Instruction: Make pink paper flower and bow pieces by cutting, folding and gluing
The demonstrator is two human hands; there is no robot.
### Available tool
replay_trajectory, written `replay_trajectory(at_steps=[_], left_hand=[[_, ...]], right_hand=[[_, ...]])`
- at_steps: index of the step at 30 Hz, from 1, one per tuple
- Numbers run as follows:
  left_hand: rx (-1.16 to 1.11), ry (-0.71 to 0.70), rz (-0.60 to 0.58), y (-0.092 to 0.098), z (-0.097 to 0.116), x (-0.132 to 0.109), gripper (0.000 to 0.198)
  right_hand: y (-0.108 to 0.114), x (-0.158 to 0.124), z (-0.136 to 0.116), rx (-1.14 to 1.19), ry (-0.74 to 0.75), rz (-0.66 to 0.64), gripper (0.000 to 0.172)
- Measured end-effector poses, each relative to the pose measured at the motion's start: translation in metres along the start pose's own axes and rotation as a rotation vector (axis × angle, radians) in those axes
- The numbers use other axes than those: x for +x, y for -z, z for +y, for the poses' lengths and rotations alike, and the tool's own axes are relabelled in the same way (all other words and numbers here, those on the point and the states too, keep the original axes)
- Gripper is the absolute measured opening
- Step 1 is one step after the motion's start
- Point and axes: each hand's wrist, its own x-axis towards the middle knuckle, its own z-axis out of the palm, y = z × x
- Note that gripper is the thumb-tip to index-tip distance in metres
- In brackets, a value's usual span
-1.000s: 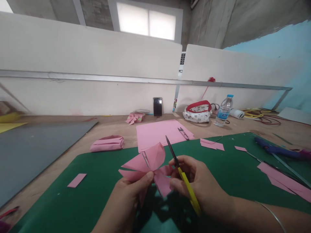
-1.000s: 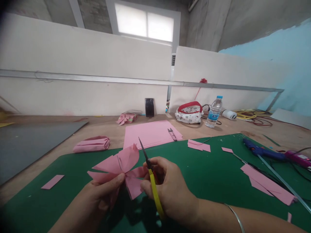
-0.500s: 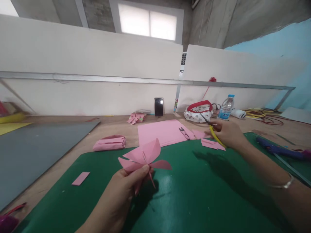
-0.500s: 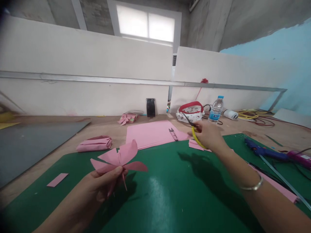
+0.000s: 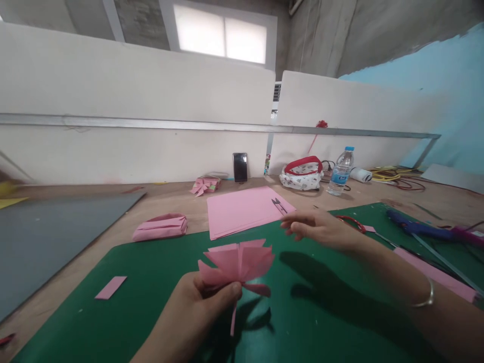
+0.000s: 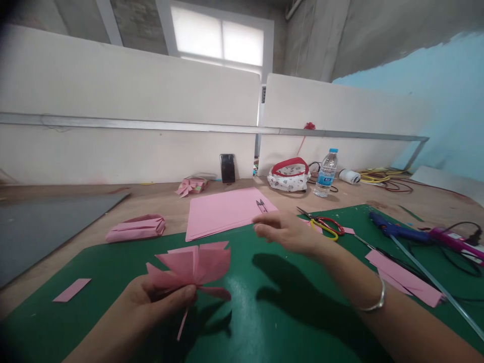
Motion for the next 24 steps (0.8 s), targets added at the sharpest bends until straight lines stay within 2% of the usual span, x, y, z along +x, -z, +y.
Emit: replay_trajectory(at_steps=[2, 4, 9, 11, 13, 16, 21, 24], left_hand=[[0.008, -0.036, -0.098, -0.001, -0.002, 0.001, 0.031], [0.034, -0.023, -0.179, -0.003, -0.004, 0.0, 0.031], [0.062, -0.008, -0.32, -0.01, -0.002, -0.004, 0.032], [0.076, -0.021, -0.329, -0.012, 0.001, -0.005, 0.03], [0.117, -0.02, -0.328, -0.013, 0.003, -0.004, 0.031], [0.169, 0.018, -0.348, -0.01, 0.005, -0.003, 0.031], [0.016, 0.07, -0.427, -0.005, 0.003, -0.003, 0.039], [-0.023, 0.113, -0.401, -0.005, 0.005, -0.004, 0.04]], right_hand=[[-0.012, -0.01, -0.021, 0.411, 0.124, -0.149, 0.043], [-0.022, -0.019, -0.035, 0.629, 0.125, -0.224, 0.042], [-0.036, -0.027, -0.045, 0.661, 0.075, -0.322, 0.043], [-0.039, -0.028, -0.046, 0.705, 0.075, -0.367, 0.036], [-0.041, -0.029, -0.047, 0.755, 0.065, -0.367, 0.029], [-0.042, -0.031, -0.05, 0.79, 0.033, -0.352, 0.029], [-0.04, -0.032, -0.053, 0.803, -0.022, -0.34, 0.029], [-0.04, -0.031, -0.053, 0.821, -0.039, -0.334, 0.03]])
